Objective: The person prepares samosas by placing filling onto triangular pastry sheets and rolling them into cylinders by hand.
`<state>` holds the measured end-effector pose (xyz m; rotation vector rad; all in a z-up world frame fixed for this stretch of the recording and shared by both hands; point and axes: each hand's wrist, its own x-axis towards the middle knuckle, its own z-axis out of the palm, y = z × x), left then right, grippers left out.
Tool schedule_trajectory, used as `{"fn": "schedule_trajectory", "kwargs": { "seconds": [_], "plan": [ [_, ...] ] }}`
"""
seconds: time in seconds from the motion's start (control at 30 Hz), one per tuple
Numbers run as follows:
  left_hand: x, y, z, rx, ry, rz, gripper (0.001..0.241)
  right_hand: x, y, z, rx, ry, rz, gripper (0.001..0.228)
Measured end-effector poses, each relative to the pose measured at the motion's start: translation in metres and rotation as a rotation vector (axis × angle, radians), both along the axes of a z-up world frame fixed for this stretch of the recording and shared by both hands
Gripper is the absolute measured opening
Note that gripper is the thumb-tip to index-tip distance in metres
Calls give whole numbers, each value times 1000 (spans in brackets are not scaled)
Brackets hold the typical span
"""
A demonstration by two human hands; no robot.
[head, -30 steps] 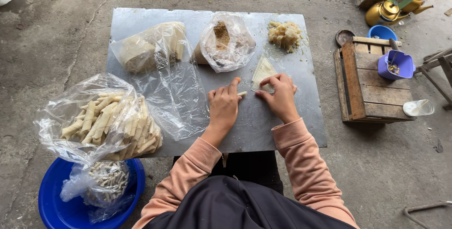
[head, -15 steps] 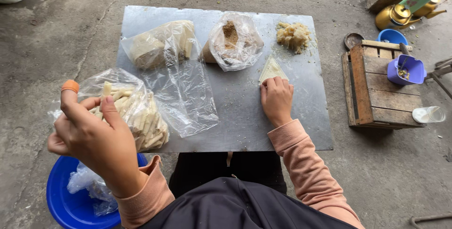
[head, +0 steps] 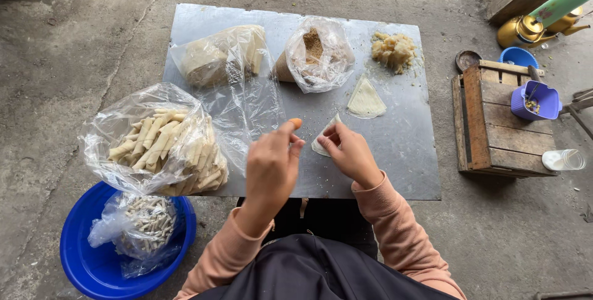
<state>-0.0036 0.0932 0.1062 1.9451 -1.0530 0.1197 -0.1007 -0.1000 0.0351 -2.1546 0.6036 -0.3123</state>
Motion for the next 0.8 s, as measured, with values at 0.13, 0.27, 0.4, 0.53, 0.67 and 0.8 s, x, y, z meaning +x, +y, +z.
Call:
{"fn": "schedule_trajectory", "kwargs": {
  "seconds": [0.13, 0.27, 0.4, 0.53, 0.67, 0.8],
  "plan": [
    [-3, -40, -53, 132, -2, 9, 46, 12, -29, 8, -26, -212, -131, 22],
    [-11, -59, -86, 251, -5, 35, 55, 40, -58, 22, -216, -409, -179, 28],
    [-10, -66, -100, 196, -18, 20, 52, 77, -70, 28, -324, -426, -68, 40],
    [-10, -65, -101, 143, -64, 21, 51, 118, -72, 16, -143, -440, -116, 27],
    [-11, -59, -95, 174, -78, 56, 56, 143, -80, 14, -33, -465, -191, 15],
    [-10, -56, -98, 201, -119, 25, 53, 148, -86, 25, -239, -568, -189, 12]
  ]
}}
